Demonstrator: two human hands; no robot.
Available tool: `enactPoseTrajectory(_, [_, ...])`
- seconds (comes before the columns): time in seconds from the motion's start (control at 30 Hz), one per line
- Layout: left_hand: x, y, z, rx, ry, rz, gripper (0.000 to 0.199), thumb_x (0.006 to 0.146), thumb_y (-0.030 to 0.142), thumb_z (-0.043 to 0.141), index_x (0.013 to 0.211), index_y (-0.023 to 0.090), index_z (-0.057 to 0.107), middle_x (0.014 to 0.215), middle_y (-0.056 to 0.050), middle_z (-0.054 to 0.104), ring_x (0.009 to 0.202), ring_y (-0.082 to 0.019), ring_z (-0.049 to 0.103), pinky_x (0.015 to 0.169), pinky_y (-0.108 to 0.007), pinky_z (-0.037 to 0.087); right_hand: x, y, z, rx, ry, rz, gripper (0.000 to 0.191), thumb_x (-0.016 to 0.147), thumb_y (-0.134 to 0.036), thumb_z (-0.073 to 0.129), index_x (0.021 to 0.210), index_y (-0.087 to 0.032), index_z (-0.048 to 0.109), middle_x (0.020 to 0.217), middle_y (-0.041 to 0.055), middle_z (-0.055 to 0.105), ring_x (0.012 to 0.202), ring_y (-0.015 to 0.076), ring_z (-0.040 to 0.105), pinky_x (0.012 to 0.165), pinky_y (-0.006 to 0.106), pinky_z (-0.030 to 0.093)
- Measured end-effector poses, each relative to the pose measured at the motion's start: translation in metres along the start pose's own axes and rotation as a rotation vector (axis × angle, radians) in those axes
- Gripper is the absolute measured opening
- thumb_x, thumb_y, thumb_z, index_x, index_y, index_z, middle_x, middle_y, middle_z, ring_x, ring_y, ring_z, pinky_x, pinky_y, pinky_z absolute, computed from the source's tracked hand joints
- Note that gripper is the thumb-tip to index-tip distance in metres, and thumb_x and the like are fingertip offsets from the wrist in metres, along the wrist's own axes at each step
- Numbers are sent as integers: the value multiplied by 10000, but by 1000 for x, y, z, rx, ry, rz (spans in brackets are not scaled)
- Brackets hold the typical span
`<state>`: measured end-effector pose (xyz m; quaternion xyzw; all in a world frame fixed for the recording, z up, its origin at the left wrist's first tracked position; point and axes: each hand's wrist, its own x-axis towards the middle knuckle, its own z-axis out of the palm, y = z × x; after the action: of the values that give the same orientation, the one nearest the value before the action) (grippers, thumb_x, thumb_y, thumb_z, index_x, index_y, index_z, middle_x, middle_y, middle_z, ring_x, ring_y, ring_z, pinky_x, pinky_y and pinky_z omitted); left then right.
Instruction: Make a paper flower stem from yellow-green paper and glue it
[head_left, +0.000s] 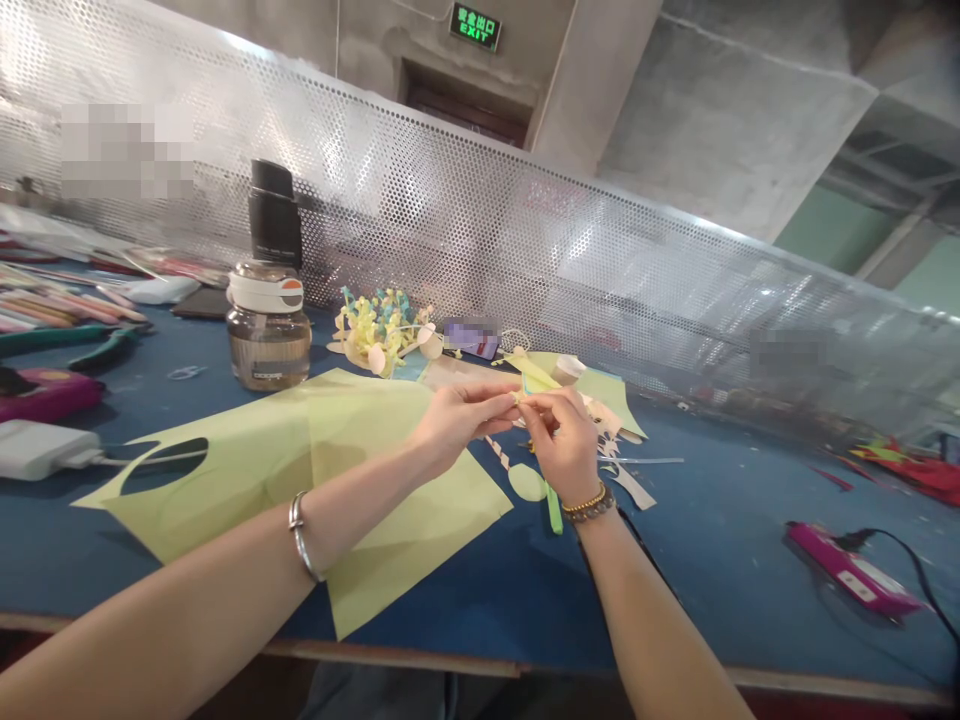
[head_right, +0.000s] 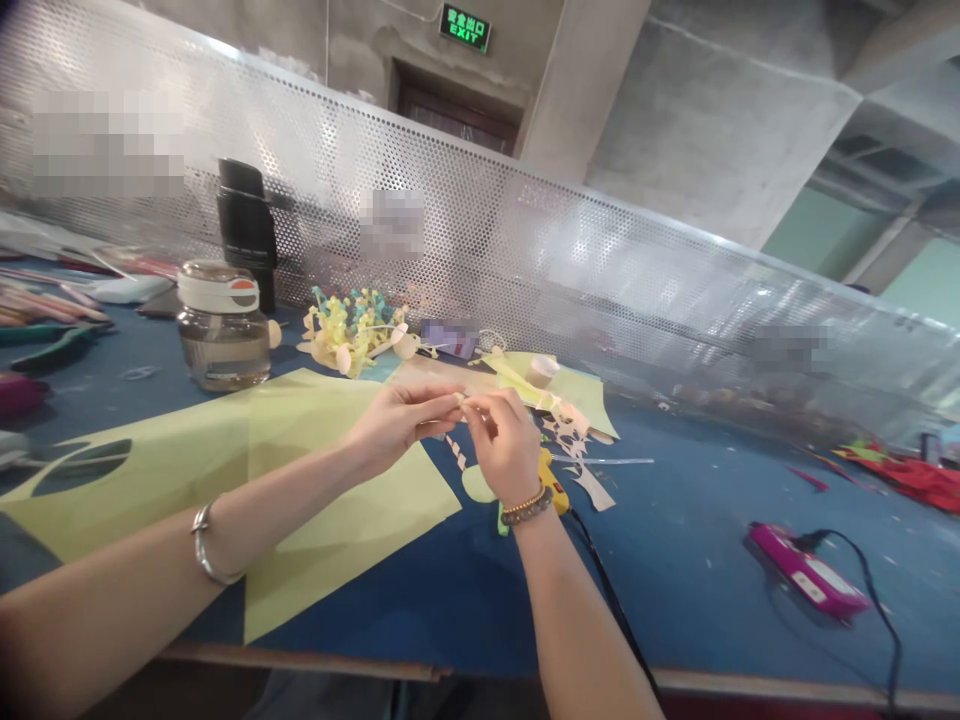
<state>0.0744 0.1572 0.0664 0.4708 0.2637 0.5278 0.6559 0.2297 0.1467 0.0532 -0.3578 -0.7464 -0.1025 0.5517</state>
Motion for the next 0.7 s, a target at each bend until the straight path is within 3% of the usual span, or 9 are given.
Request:
enactPoseTrajectory(0.2, [1,0,-3,43,2,32,184,731,168,722,910,150,678,745,-35,703,705,-124,676,674,-232,540,2,2,-2,102,62,127,82,864,-242,576,886,-200,643,841,16,579,528,91,538,508,260,493])
enactPoseTrajectory(0.4, [1,1,-1,35,-7,13,40,759,125,687,793,113,670,723,-38,691,691,-103,674,675,-192,541,2,2,-2,116,12,80,68,849,-230,596,849,-207,661,810,23,601,662,138,585,544,271,506])
enactPoseTrajectory(0.7, [2,1,-3,44,8,15,86,723,141,718,800,105,708,726,-53,705,698,-114,675,699,-205,548,2,-1,-4,68,23,5,67,846,-203,606,864,-215,669,810,19,607,660,132,568,553,268,487])
